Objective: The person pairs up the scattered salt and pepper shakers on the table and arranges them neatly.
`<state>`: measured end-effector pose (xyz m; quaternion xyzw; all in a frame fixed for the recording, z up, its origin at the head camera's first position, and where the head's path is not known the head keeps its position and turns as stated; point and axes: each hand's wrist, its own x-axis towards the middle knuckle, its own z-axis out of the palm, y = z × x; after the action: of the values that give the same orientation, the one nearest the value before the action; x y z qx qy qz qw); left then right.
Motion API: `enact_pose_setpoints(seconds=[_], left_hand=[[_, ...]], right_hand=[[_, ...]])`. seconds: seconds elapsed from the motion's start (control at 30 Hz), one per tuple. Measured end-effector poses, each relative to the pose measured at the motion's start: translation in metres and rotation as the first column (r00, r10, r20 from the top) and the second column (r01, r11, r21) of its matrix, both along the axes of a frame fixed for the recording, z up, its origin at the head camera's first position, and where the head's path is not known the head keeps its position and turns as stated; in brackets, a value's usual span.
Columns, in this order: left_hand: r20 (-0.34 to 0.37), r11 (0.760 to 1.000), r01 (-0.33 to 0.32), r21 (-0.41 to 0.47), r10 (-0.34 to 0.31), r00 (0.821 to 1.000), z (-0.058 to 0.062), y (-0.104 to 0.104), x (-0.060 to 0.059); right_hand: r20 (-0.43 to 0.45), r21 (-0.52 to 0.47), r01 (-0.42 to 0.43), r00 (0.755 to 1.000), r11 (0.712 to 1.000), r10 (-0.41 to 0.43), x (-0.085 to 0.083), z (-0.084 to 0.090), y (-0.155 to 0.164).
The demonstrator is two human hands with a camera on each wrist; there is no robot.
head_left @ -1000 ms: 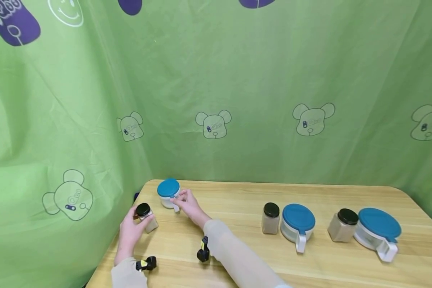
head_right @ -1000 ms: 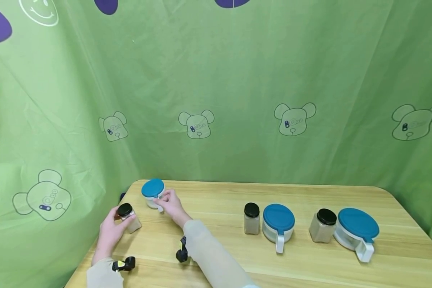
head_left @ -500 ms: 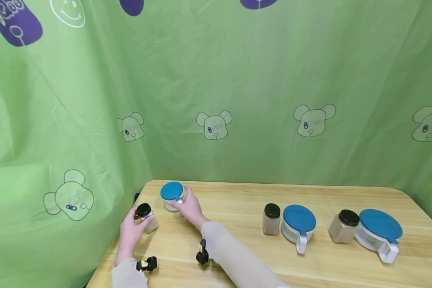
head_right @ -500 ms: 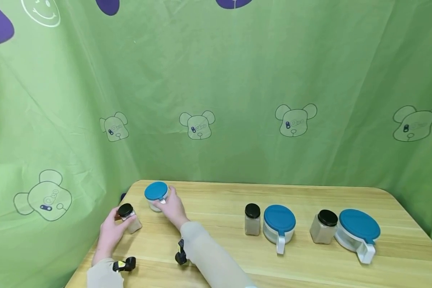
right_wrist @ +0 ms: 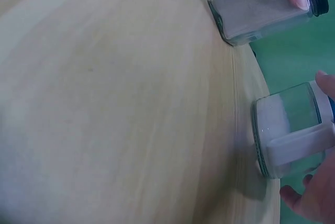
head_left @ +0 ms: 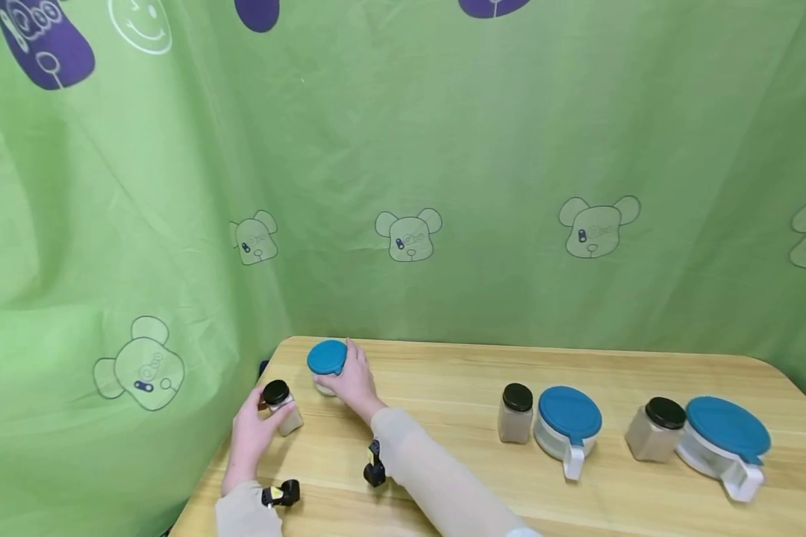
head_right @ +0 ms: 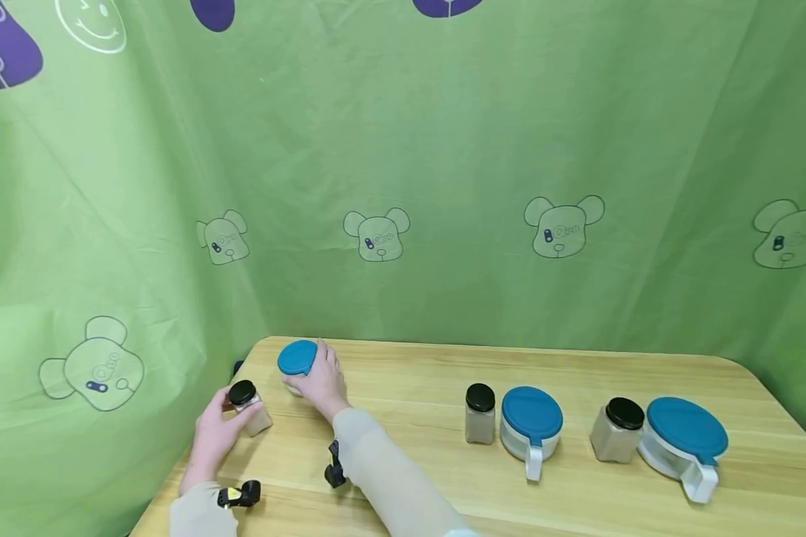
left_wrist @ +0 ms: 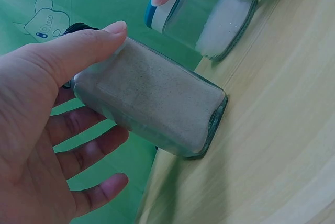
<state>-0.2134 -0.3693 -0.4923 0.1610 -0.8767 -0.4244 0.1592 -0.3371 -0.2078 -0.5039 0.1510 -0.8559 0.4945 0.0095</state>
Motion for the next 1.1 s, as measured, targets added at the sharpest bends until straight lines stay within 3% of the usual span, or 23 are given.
enact_pose_setpoints(seconds=[0.27, 0.57, 1.1], left_hand=[[0.002, 1.0, 0.0, 0.016, 0.0, 1.0, -0.002, 0.001, -0.001], [0.012, 1.0, -0.008, 0.01, 0.008, 1.0, -0.001, -0.001, -0.001], [0.017, 1.0, -0.023, -0.008, 0.023, 1.0, -0.003, 0.0, -0.001]], right_hand=[[0.011, 0.022, -0.034, 0.999, 0.999, 0.034, -0.009, -0.003, -0.004], [0.025, -0.066, -0.116, 0.993, 0.991, 0.118, -0.017, -0.006, -0.005], [0.013, -0.142, -0.064, 0.998, 0.988, 0.066, -0.013, -0.009, -0.001]])
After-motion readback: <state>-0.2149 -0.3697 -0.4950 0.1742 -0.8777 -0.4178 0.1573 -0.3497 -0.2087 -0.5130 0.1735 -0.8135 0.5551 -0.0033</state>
